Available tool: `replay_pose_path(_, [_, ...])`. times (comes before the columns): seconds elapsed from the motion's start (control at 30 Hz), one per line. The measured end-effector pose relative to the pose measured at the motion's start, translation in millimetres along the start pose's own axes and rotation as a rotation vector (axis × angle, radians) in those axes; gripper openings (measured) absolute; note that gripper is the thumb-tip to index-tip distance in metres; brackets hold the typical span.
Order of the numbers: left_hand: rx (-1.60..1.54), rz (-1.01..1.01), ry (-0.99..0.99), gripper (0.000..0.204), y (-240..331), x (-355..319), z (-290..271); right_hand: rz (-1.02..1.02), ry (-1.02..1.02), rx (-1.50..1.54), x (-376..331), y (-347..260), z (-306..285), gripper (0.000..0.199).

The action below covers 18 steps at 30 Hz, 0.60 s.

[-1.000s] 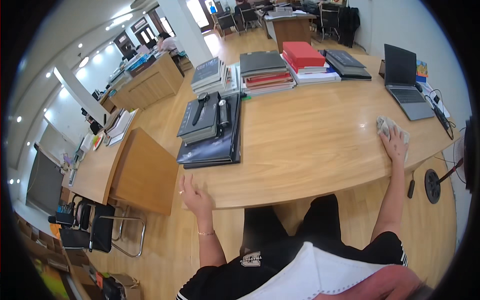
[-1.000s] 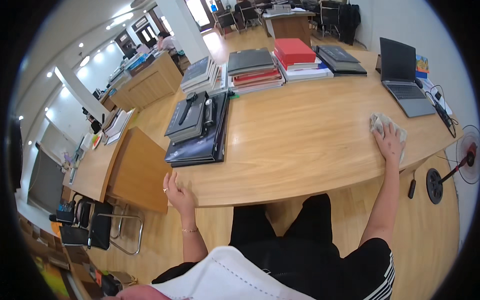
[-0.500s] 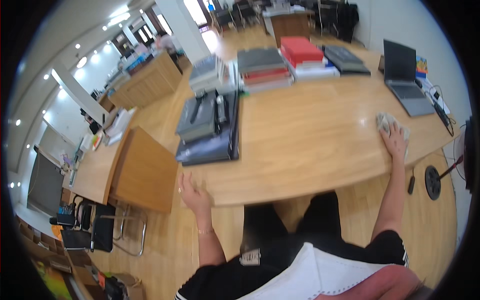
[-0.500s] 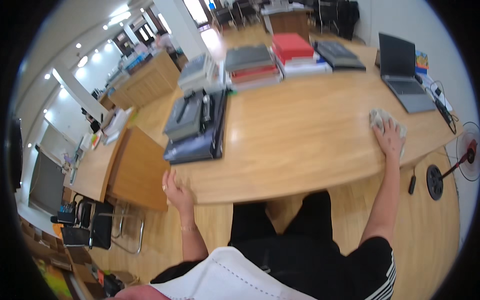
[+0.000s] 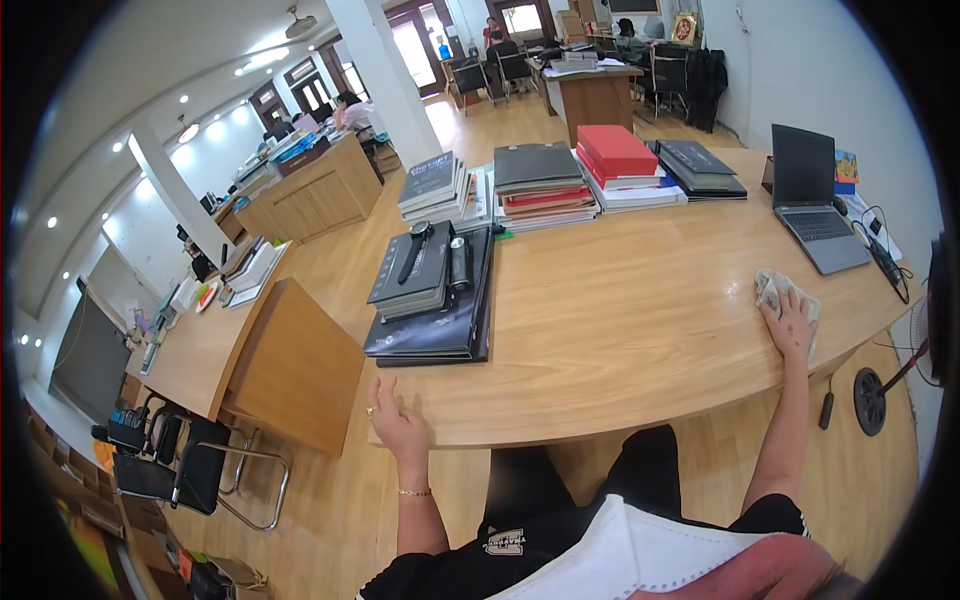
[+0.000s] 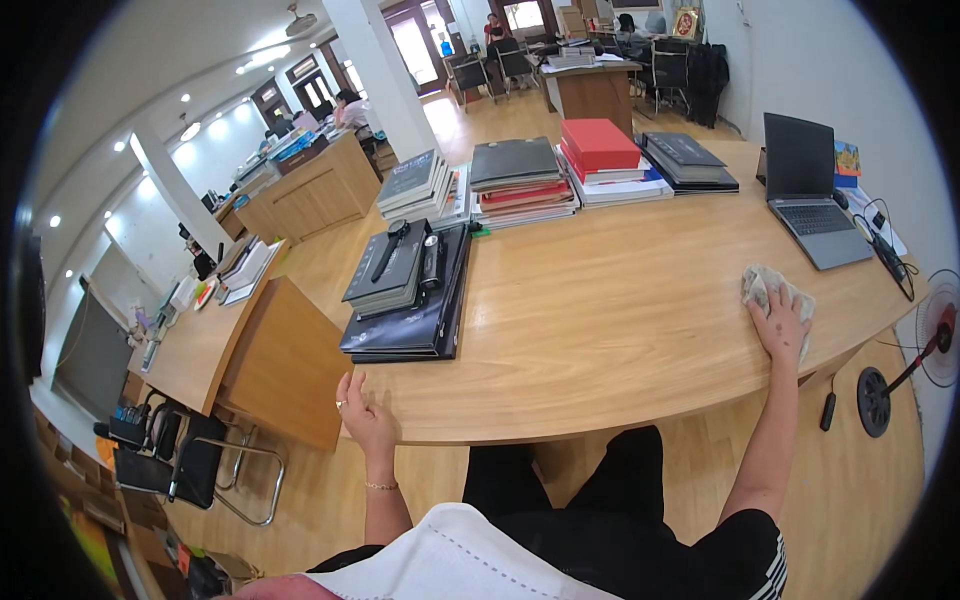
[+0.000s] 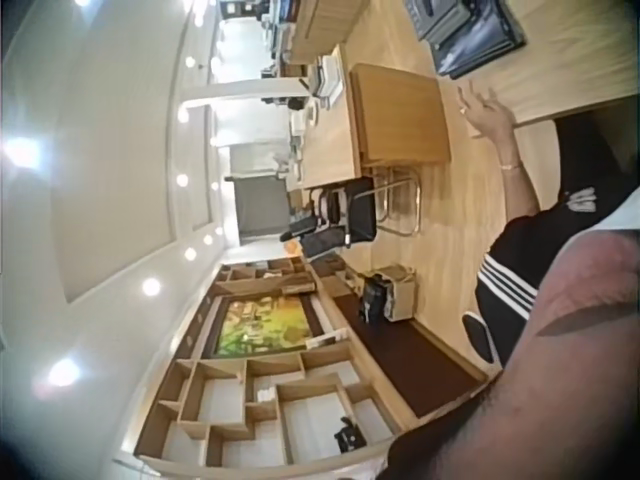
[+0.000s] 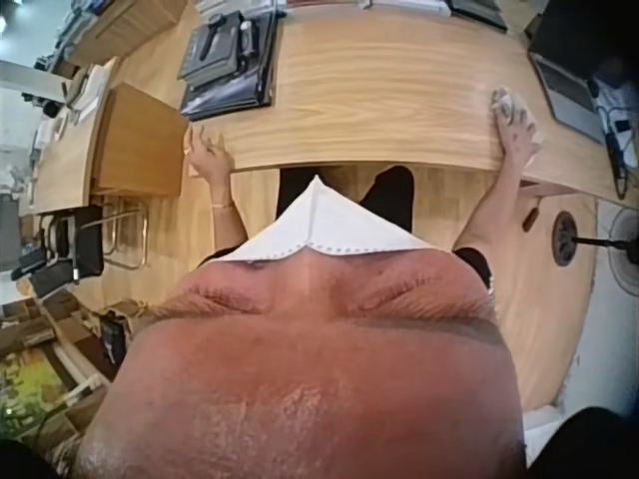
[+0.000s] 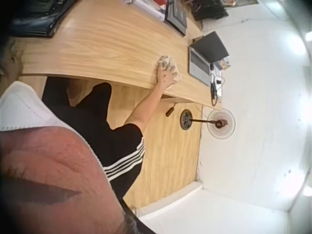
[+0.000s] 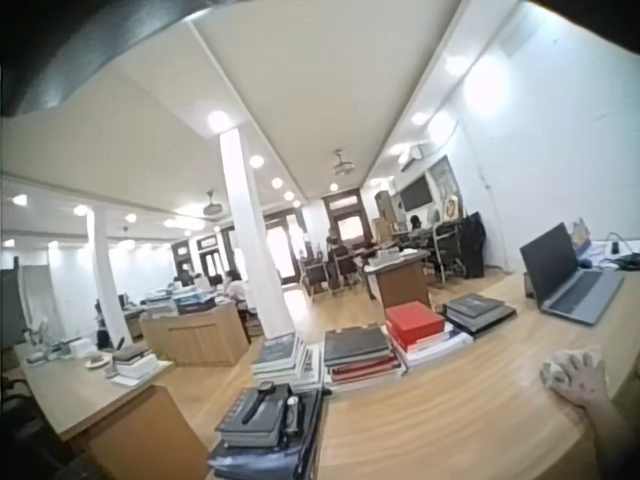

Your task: The person wipes down the desk surface with a rag, unfolds and refolds the rag, wipes the desk again, and walks away holding the rag.

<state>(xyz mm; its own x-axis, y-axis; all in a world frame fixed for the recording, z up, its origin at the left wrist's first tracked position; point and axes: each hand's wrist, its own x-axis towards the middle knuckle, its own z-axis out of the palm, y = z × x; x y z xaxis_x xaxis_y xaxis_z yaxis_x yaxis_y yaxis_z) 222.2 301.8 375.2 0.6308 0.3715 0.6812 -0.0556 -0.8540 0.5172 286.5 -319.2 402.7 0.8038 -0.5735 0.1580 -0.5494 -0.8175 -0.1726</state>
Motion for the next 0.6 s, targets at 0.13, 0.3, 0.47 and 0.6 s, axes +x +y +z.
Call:
replay_pose_path(0.13, [0.026,0.025,0.034,0.058,6.1,-1.3,-5.6,-0.003,-0.017,-0.016,-6.9,4.7,-2.2,0.068])
replay_pose_path(0.3, [0.003,-0.009,0.013,0.058,4.4,1.5,0.1,0.003,0.001,0.000,1.0,-1.6,-2.7,0.068])
replay_pose_path(0.47, [0.018,0.026,0.016,0.059,2.3,0.2,2.0,0.004,-0.004,0.001,-1.1,-2.9,-3.8,0.067])
replay_pose_path(0.6, [0.021,0.020,0.027,0.059,4.5,-0.1,-1.0,0.001,0.003,0.002,-2.8,-3.6,-5.2,0.067])
